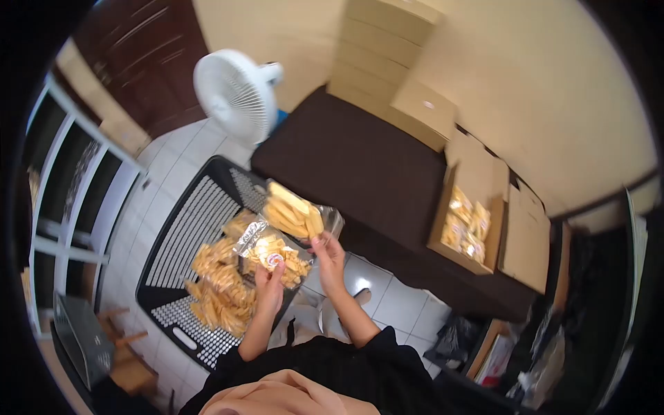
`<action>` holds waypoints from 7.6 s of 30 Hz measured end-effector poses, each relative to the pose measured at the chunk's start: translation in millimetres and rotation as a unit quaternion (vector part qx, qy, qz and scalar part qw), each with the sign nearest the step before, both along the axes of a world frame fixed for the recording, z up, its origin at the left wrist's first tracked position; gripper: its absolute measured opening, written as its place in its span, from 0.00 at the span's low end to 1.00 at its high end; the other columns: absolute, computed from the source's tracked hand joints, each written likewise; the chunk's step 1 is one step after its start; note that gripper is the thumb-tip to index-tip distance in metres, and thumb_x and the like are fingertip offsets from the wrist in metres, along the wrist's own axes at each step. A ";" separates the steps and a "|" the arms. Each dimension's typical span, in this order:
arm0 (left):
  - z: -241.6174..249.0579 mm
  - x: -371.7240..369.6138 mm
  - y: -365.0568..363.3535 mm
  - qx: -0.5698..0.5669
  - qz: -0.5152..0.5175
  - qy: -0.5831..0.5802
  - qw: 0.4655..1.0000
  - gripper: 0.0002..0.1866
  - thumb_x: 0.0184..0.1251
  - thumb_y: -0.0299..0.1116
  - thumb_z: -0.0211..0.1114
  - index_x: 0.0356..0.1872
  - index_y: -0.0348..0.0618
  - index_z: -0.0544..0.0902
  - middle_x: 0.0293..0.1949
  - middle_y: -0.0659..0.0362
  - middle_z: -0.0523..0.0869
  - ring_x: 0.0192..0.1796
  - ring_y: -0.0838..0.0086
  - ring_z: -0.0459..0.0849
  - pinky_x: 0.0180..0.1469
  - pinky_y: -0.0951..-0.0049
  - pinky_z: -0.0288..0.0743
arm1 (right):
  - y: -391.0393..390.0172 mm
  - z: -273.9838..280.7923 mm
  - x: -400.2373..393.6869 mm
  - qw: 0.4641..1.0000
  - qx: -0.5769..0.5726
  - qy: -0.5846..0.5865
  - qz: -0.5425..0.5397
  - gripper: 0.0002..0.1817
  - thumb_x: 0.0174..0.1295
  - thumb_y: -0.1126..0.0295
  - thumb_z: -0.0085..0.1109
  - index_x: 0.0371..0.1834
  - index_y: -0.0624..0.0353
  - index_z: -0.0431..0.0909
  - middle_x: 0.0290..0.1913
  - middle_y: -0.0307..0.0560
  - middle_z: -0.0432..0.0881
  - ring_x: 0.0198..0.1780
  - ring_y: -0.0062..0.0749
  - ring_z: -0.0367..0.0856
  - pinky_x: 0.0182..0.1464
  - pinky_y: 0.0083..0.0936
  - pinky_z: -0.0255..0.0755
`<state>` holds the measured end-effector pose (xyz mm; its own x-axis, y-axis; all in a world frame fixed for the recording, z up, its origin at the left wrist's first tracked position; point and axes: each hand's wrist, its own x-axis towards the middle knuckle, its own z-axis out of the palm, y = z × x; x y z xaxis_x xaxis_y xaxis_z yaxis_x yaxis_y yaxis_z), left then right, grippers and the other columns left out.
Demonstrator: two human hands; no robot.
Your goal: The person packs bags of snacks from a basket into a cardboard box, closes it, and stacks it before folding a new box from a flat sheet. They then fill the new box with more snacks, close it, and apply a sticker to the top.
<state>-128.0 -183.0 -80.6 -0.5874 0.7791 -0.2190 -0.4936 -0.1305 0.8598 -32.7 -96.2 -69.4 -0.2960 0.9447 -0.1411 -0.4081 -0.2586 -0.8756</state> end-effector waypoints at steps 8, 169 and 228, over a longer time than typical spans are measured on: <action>3.6 82.2 32.5 -0.031 -0.124 -0.014 0.992 0.16 0.63 0.28 0.56 0.51 0.37 0.67 0.45 0.59 0.76 0.46 0.80 0.75 0.49 0.79 0.69 | 57.5 52.0 180.3 0.944 0.072 -0.011 -0.323 0.07 0.64 0.67 0.48 0.40 0.57 0.72 0.32 0.33 0.74 0.33 0.14 0.73 0.34 0.15 0.71; -22.3 1.5 -123.6 -0.387 0.152 0.420 0.806 0.22 0.58 0.31 0.58 0.53 0.34 0.66 0.55 0.44 0.66 0.59 0.52 0.64 0.61 0.63 0.57 | 23.6 -19.6 -0.8 0.762 0.507 -0.271 0.300 0.11 0.42 0.77 0.59 0.32 0.58 0.76 0.36 0.46 0.74 0.40 0.41 0.73 0.43 0.32 0.67; -57.6 -65.9 -218.7 -0.284 0.318 0.004 0.904 0.16 0.64 0.34 0.57 0.48 0.34 0.71 0.40 0.58 0.80 0.40 0.79 0.78 0.43 0.78 0.73 | -78.4 -267.8 -320.7 0.895 -0.270 -0.250 0.253 0.08 0.56 0.66 0.57 0.35 0.55 0.71 0.26 0.36 0.74 0.28 0.23 0.73 0.29 0.21 0.68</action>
<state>-193.9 -401.8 -138.2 -0.8803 0.0455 -0.4722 -0.4681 0.0779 0.8802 -353.4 -174.6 -337.1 -0.4387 0.4620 -0.7707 0.2883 -0.7400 -0.6077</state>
